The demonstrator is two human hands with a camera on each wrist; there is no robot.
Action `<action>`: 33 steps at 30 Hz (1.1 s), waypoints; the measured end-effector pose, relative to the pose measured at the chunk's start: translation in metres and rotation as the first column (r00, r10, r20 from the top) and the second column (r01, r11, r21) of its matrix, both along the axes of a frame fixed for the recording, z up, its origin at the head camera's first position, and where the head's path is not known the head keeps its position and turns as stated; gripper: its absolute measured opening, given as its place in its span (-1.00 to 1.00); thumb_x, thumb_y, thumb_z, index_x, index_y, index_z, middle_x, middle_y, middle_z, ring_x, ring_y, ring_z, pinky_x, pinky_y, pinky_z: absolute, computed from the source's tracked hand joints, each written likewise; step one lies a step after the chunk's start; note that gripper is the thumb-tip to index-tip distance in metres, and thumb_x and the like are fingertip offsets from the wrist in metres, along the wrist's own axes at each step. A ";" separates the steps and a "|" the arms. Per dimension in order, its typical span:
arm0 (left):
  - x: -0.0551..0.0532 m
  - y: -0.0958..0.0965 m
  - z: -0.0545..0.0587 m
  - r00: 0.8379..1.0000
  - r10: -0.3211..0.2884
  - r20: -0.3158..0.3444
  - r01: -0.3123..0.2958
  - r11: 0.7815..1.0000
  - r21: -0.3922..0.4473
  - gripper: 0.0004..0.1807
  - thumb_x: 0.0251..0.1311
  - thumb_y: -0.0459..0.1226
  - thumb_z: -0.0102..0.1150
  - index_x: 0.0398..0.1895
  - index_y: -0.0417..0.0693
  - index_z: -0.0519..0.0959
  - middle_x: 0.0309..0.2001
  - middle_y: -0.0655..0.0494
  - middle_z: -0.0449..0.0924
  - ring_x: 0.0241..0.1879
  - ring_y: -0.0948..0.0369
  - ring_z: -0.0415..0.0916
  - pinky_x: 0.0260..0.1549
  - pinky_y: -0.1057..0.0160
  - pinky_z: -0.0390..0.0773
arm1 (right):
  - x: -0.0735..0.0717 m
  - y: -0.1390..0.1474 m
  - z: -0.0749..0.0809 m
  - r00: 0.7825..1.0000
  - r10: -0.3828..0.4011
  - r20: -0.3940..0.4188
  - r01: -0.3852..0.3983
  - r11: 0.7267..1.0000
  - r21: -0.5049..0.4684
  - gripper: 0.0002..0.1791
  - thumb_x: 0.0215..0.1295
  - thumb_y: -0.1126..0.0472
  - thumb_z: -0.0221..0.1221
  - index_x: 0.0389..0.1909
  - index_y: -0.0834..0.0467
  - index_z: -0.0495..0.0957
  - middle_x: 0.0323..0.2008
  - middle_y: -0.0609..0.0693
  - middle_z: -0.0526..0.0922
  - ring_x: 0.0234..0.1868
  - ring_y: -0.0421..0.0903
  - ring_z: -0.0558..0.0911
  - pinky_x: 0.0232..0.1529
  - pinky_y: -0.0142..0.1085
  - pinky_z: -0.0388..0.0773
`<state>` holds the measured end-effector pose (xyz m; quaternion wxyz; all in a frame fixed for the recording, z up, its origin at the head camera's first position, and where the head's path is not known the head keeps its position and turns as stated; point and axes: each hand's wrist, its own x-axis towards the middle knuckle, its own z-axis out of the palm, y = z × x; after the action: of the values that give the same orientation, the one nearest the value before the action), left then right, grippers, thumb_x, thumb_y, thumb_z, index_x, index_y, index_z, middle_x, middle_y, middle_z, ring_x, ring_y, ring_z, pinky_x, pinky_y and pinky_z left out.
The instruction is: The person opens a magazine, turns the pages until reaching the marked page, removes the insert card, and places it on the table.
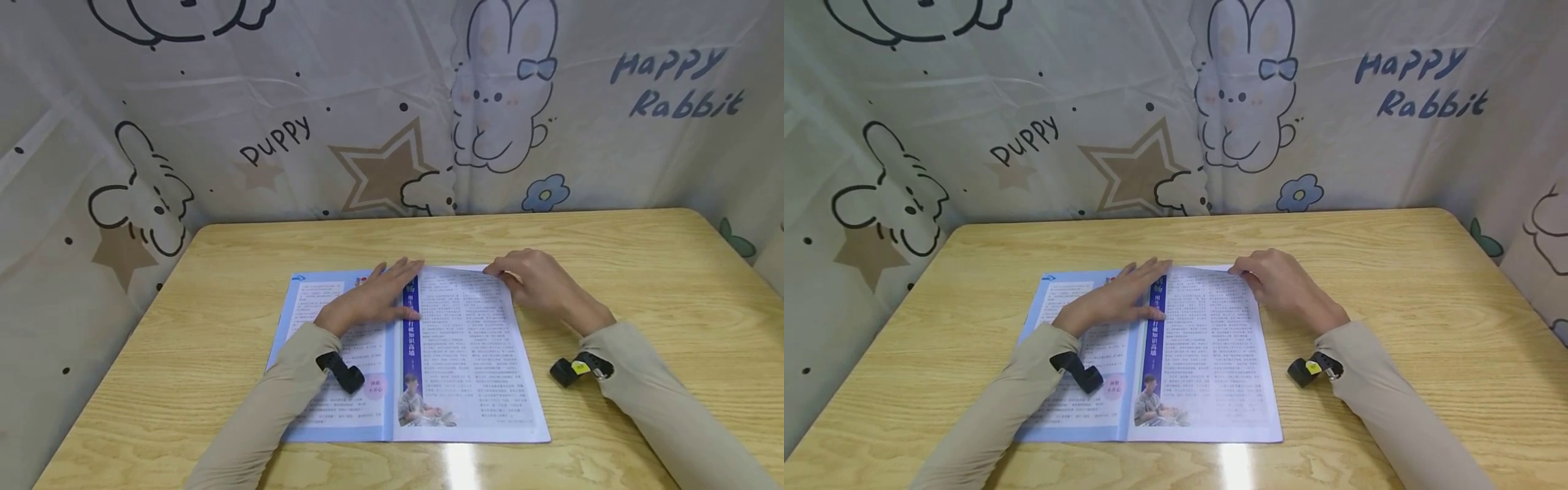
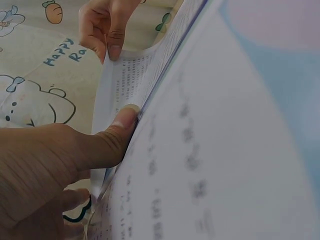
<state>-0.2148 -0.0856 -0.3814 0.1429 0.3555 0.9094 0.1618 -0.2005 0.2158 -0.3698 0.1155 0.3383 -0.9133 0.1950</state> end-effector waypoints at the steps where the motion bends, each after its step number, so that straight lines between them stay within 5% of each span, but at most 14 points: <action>1: 0.000 0.000 0.000 1.000 0.003 -0.003 -0.003 1.000 0.003 0.00 0.23 0.07 0.16 0.55 -0.04 -0.18 0.54 -0.01 -0.17 0.51 0.05 -0.33 0.43 0.01 -0.33 | 0.000 0.000 0.000 1.000 -0.001 0.002 0.001 1.000 -0.002 -0.77 0.16 0.53 0.21 -0.24 0.20 0.70 -0.25 0.08 0.74 -0.22 0.01 0.70 -0.18 -0.06 0.63; 11: 0.001 0.000 0.003 0.998 -0.005 -0.061 0.006 1.000 0.014 -0.01 0.17 0.08 0.23 0.53 -0.06 -0.03 0.51 -0.12 -0.09 0.50 0.01 -0.20 0.43 0.02 -0.09 | 0.001 0.001 0.001 0.988 -0.111 0.109 0.117 0.992 -0.050 -0.49 0.33 0.39 0.14 0.29 0.10 0.41 0.02 0.17 0.64 -0.09 0.04 0.65 -0.10 -0.05 0.59; 24: 0.000 0.000 0.000 0.997 0.006 -0.073 -0.002 0.999 0.051 -0.02 0.18 0.08 0.24 0.52 -0.13 0.00 0.48 -0.11 0.03 0.45 0.02 0.02 0.39 0.11 0.08 | 0.000 0.003 -0.001 0.986 -0.115 0.121 0.132 0.981 -0.143 -0.63 0.52 0.12 -0.05 0.22 0.14 0.49 -0.07 0.04 0.68 -0.26 -0.14 0.55 -0.31 -0.22 0.47; 33: -0.002 0.002 0.001 0.995 0.015 -0.098 -0.009 0.998 0.060 -0.23 0.27 0.05 0.17 0.43 -0.13 0.21 0.41 -0.04 0.21 0.41 0.07 0.14 0.37 0.17 0.13 | -0.003 0.006 -0.004 0.985 -0.079 0.155 0.111 0.971 -0.211 -0.54 0.59 0.08 -0.23 0.09 0.25 0.56 -0.10 0.17 0.69 -0.03 0.12 0.64 -0.02 0.07 0.53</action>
<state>-0.2166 -0.0841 -0.3808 0.0864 0.3616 0.9122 0.1722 -0.2035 0.2219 -0.3733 0.0945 0.2643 -0.9074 0.3127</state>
